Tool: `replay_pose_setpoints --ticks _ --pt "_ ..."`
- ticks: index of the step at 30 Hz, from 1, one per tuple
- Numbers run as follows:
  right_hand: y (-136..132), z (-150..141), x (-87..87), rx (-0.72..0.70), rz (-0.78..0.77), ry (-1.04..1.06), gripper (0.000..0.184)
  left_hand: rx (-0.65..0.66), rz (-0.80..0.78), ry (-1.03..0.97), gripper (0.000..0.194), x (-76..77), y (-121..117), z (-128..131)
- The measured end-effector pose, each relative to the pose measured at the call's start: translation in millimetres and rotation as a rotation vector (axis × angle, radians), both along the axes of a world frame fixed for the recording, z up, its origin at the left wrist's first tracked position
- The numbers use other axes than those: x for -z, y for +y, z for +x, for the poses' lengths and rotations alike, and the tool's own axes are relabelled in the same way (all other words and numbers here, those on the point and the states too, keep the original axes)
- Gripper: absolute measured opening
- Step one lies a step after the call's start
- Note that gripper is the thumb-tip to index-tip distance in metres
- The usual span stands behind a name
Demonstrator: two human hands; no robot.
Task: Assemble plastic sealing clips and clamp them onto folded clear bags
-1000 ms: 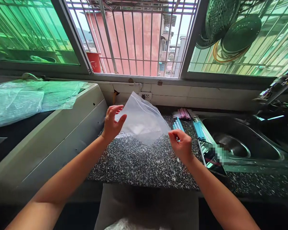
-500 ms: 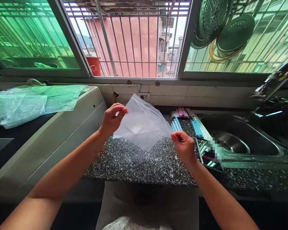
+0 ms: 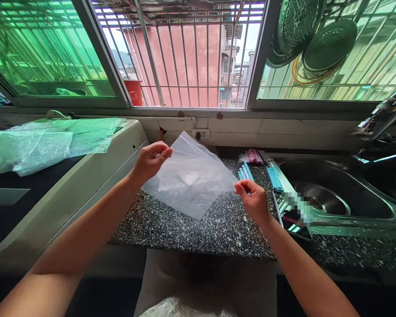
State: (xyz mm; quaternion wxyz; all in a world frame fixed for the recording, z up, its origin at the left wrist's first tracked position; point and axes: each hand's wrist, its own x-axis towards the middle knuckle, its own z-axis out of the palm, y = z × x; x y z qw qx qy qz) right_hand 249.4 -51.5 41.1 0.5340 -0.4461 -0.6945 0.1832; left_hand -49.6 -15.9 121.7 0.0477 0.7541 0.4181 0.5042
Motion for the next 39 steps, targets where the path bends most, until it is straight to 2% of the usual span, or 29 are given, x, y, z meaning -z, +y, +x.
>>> replay_pose_setpoints --ticks 3,5,9,12,14,20,26,31,36,39 --pt "5 2 -1.3 -0.038 -0.051 -0.051 0.032 0.021 -0.039 0.019 0.033 0.5 -2 -2" --pt "10 4 -8.2 -0.021 -0.024 -0.07 0.03 0.023 -0.044 0.059 0.034 -0.4 -4 -1" --pt "20 -4 -36.6 0.03 0.108 -0.051 0.027 0.013 -0.02 0.149 0.033 -4.1 -6 3" --pt "25 -18 -55.9 -0.077 0.135 -0.065 0.027 0.004 -0.009 0.195 0.033 -6.0 -7 7" --pt "27 -27 -62.2 -0.13 0.157 -0.087 0.028 0.003 -0.013 0.213 0.033 -6.4 -8 9" --pt "27 -44 -62.0 -0.209 0.205 -0.127 0.022 -0.001 -0.036 0.254 0.032 -6.5 -13 11" --pt "26 -51 -59.7 -0.188 0.189 -0.126 0.019 0.017 -0.02 0.286 0.033 -6.3 -17 13" --pt "27 -56 -55.7 -0.234 0.175 -0.112 0.02 0.031 -0.029 0.297 0.032 -5.5 -16 13" --pt "30 -48 -54.6 -0.182 0.142 0.027 0.022 0.022 -0.066 0.238 0.032 -2.8 -19 -8" --pt "34 -38 -52.8 -0.135 0.11 0.127 0.022 0.021 -0.134 0.161 0.033 6.9 -21 -27"
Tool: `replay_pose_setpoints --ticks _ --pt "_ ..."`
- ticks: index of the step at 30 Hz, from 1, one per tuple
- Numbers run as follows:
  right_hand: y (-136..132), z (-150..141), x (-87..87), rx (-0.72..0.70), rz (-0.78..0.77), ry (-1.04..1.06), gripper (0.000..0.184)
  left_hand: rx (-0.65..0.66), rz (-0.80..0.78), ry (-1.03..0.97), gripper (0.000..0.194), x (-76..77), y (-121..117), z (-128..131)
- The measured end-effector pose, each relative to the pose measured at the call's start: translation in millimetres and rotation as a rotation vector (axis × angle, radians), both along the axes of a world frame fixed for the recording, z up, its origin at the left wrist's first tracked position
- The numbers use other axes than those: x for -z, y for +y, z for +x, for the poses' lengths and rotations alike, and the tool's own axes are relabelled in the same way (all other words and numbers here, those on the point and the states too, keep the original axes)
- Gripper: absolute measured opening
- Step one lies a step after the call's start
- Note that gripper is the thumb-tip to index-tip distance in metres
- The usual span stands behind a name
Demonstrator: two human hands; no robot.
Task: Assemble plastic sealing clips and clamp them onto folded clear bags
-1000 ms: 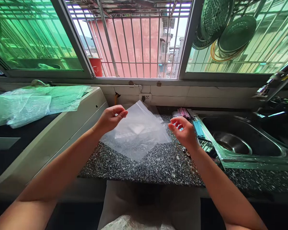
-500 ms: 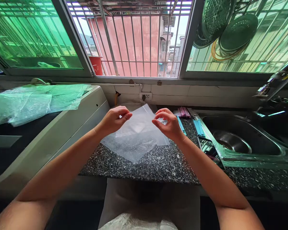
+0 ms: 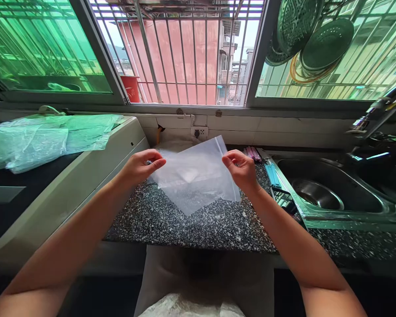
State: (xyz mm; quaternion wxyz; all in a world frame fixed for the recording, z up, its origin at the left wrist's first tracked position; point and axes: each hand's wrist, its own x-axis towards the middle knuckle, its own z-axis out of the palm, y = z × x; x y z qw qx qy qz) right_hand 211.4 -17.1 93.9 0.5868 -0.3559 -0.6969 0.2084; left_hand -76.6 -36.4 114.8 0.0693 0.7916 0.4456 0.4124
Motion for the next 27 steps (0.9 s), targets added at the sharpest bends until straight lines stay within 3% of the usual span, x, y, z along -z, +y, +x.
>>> replay_pose_setpoints --ticks 6,11,16,19,23,24,27 --pt "13 11 11.2 0.073 -0.058 0.1 0.022 0.056 -0.101 -0.184 0.041 28.9 10 -14" --pt "15 10 14.1 0.066 -0.081 0.134 0.022 0.1 -0.141 -0.29 0.043 32.9 19 -13" --pt "18 7 13.3 0.063 -0.086 0.188 0.023 0.043 -0.232 -0.465 0.045 39.4 20 -13" --pt "21 5 13.9 0.045 -0.092 0.252 0.022 -0.028 -0.211 -0.551 0.045 51.2 20 -12" --pt "26 6 13.0 0.044 -0.127 0.364 0.019 -0.299 0.009 -0.657 0.041 74.6 14 -7" --pt "27 7 12.6 0.048 -0.133 0.39 0.019 -0.308 -0.016 -0.636 0.04 81.1 12 -4" --pt "31 13 13.4 0.068 -0.134 0.427 0.018 -0.146 -0.253 -0.504 0.044 97.7 3 7"
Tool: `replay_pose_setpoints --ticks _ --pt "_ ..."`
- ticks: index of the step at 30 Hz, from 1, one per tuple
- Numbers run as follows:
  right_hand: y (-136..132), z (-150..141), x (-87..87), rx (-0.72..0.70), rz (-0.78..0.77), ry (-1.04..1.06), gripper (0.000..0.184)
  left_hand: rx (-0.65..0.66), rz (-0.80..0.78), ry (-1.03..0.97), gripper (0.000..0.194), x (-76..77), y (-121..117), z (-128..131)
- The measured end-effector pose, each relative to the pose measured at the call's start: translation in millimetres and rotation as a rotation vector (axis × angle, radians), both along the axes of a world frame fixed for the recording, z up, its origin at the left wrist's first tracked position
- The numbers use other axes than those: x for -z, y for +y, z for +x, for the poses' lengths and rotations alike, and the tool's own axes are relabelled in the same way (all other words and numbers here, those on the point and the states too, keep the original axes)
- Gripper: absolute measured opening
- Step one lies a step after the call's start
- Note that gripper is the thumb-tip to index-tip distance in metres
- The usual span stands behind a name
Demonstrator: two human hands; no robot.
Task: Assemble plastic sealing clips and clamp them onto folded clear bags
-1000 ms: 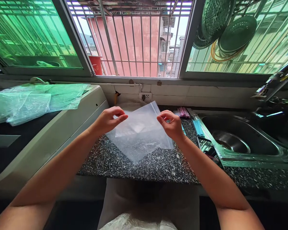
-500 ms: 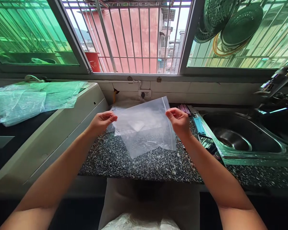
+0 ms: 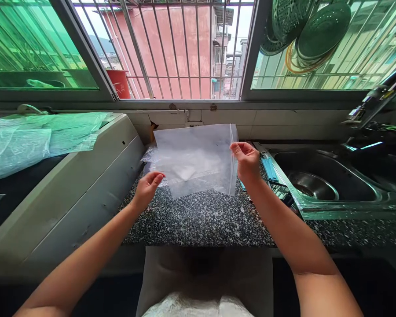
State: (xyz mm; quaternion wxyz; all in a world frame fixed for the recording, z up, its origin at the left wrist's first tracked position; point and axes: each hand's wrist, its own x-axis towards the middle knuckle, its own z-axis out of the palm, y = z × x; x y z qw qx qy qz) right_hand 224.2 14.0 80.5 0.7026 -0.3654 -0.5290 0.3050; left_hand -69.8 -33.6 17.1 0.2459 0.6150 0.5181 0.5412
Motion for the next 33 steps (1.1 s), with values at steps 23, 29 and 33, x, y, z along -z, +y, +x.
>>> replay_pose_setpoints --ticks 23,29,33 --pt "-42 18 67.8 -0.081 0.095 -0.612 0.03 0.289 -0.344 -0.897 0.018 -51.9 -9 36" --pt "-70 9 87.9 0.112 0.284 -0.762 0.018 0.34 -0.291 -0.932 0.018 -56.7 -6 42" --pt "-80 3 85.7 0.274 0.474 -0.8 0.017 0.354 -0.26 -0.888 0.015 -57.0 -5 44"
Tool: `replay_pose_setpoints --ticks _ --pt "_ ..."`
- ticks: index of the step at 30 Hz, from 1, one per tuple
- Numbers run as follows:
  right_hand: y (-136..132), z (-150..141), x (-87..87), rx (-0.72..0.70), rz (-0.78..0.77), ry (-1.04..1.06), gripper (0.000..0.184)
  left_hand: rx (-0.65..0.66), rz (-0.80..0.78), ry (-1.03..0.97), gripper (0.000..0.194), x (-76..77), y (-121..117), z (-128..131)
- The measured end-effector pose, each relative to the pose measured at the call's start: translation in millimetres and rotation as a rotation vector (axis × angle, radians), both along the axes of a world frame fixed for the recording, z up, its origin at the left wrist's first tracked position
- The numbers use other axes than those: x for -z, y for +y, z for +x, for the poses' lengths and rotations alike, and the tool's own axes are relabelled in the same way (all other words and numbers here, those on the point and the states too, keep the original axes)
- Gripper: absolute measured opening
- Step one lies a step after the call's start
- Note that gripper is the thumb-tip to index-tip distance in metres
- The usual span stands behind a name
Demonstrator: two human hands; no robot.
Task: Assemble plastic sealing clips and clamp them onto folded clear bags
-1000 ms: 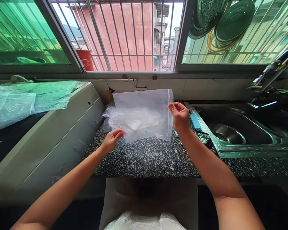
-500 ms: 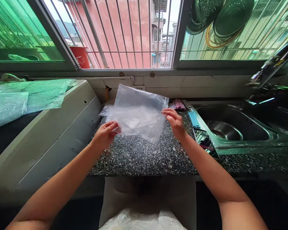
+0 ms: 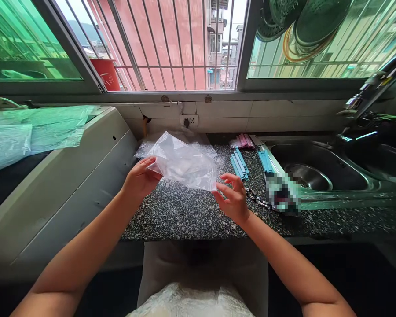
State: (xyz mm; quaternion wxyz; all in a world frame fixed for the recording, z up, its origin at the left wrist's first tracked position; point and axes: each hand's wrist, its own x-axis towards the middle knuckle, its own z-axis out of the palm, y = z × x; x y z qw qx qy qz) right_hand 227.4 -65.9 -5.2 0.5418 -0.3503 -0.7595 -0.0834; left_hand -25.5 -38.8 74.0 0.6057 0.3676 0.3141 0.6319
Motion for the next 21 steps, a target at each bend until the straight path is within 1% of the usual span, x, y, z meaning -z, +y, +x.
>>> replay_pose_setpoints --ticks 2,4,8,11,14,17,19,21 --pt "-2 -3 -4.8 0.021 0.082 -0.033 0.015 -0.016 0.018 0.047 0.014 0.5 1 -1" --pt "-2 -4 -10.7 0.008 0.13 -0.059 0.014 -0.028 0.034 0.108 0.013 1.7 1 -3" --pt "-1 -4 -21.5 -0.051 0.139 -0.086 0.015 -0.045 0.031 0.188 0.02 6.8 1 -12" --pt "1 -2 -27.0 -0.051 0.143 -0.063 0.015 -0.065 0.035 0.204 0.029 12.7 -2 -21" --pt "5 0 -31.1 -0.039 0.15 -0.024 0.014 -0.101 0.131 0.234 0.038 17.7 -6 -28" --pt "9 1 -35.5 -0.045 0.141 0.011 0.013 -0.104 0.264 0.34 0.049 18.7 -9 -33" --pt "11 2 -39.1 -0.046 0.132 0.037 0.013 -0.116 0.305 0.443 0.043 16.3 -10 -33" --pt "13 3 -42.6 -0.038 0.12 0.062 0.012 -0.186 0.312 0.514 0.032 12.4 -9 -33"
